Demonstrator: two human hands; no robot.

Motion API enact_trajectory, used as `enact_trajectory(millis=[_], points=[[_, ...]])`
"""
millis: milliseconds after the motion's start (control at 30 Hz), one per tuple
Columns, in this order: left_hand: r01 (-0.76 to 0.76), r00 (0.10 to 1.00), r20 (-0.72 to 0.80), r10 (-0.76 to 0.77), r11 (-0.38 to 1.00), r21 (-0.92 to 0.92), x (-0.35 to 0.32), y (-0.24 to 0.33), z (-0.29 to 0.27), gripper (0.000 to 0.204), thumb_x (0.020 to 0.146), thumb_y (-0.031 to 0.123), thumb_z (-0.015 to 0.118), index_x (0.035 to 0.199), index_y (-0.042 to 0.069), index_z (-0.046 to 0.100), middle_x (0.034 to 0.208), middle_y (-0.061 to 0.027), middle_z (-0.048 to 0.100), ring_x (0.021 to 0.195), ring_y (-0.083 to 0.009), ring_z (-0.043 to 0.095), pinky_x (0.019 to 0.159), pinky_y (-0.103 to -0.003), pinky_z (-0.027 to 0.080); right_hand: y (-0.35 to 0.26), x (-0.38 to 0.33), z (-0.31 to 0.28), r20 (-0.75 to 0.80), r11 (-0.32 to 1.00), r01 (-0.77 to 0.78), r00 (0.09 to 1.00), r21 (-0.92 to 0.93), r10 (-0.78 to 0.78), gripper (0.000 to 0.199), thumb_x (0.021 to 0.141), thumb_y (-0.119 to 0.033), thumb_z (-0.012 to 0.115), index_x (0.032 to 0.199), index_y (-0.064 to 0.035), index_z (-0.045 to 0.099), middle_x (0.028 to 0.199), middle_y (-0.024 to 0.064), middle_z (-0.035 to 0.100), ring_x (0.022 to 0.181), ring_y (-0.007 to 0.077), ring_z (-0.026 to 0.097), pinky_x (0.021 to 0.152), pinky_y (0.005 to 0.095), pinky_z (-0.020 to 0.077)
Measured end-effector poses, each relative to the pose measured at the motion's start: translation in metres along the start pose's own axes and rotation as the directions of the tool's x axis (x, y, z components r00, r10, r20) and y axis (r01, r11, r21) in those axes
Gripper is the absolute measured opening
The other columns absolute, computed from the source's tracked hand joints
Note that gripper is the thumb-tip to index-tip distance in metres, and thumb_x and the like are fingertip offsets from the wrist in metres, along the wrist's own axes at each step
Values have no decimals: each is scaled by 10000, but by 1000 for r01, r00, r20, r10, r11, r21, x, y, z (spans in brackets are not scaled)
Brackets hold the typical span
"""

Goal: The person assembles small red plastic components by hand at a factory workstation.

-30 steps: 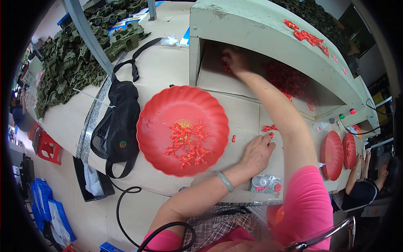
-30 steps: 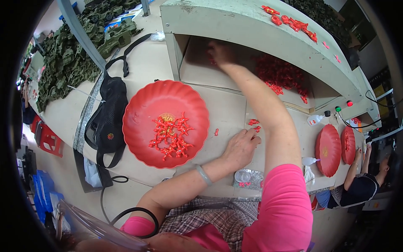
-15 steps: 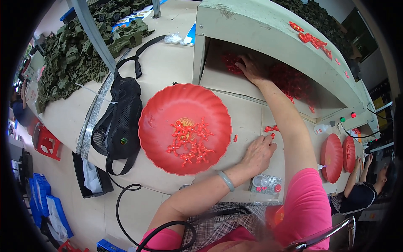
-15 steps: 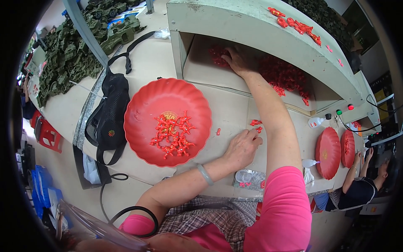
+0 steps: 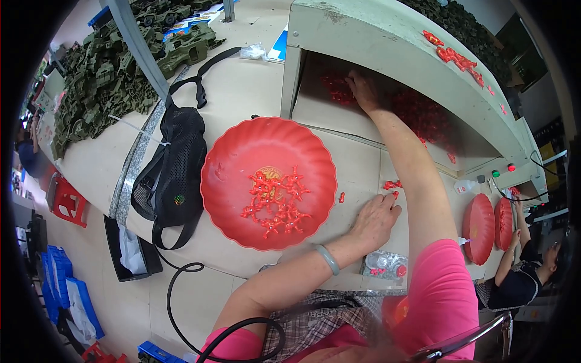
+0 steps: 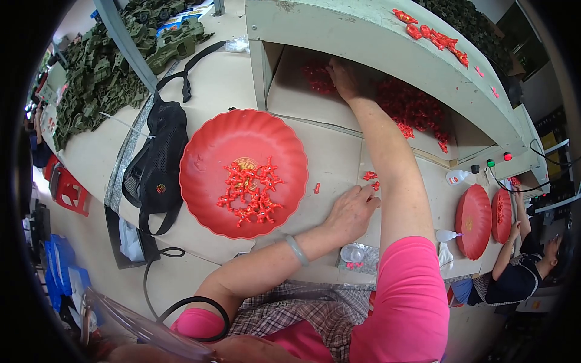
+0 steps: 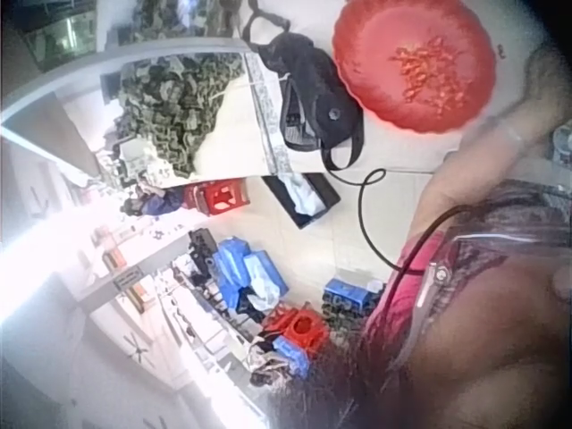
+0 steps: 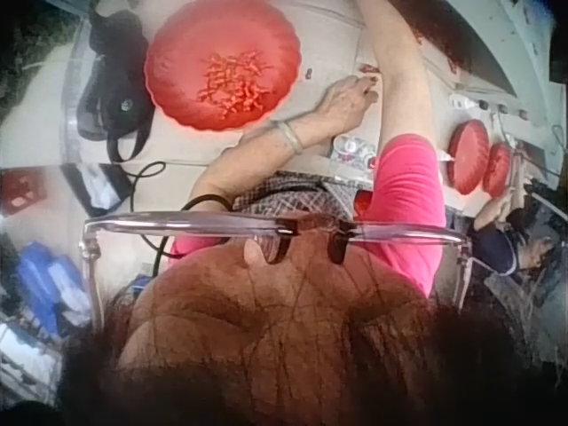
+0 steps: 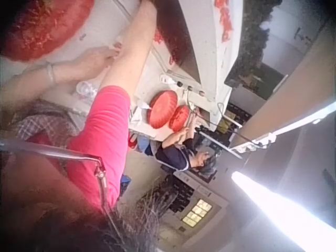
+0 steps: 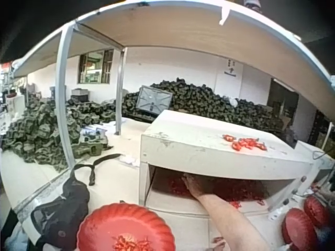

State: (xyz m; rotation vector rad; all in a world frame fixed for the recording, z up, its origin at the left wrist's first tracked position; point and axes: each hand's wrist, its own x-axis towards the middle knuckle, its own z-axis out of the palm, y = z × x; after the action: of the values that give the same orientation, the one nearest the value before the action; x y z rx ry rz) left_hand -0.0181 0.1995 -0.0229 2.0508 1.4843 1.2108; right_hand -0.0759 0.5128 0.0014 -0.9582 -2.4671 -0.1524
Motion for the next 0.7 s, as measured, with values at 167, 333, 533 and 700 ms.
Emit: enact_trajectory(millis=[167, 333, 533, 700], points=[[1, 1000, -11, -1, 1000, -8, -2, 0, 1, 186, 776, -15, 579, 946, 18, 648, 982, -109, 542, 927, -284, 540, 812, -400, 487, 2, 0, 2, 38, 998, -64, 997, 23, 63, 304, 964, -364, 576, 1005, -72, 652, 993, 237, 664, 912, 426, 635, 774, 504, 503], [-19, 999, -28, 18, 999, -36, 1, 4, 2, 204, 757, -37, 580, 941, 21, 647, 985, -108, 540, 931, -283, 538, 815, -398, 486, 33, -5, 17, -3, 976, -184, 983, 120, 186, 449, 972, -501, 479, 1225, -152, 605, 1195, 169, 640, 1091, 367, 607, 912, 496, 488], [-4, 1000, -17, 4, 1000, -7, 0, 1, 2, 213, 748, -43, 582, 941, 23, 645, 991, -106, 539, 940, -281, 537, 824, -391, 486, 9, -21, -3, 156, 993, -63, 985, -99, 78, 448, 966, -503, 501, 1199, -125, 565, 1225, 144, 623, 1128, 366, 592, 914, 506, 485], [-11, 999, -36, 11, 1000, -9, 0, 0, 2, 203, 748, -36, 585, 934, 22, 642, 991, -106, 538, 934, -281, 535, 823, -393, 486, 1, -19, -5, 145, 988, -84, 984, -131, 103, 343, 970, -433, 527, 1111, -126, 587, 1084, 150, 673, 1007, 354, 644, 831, 489, 517]])
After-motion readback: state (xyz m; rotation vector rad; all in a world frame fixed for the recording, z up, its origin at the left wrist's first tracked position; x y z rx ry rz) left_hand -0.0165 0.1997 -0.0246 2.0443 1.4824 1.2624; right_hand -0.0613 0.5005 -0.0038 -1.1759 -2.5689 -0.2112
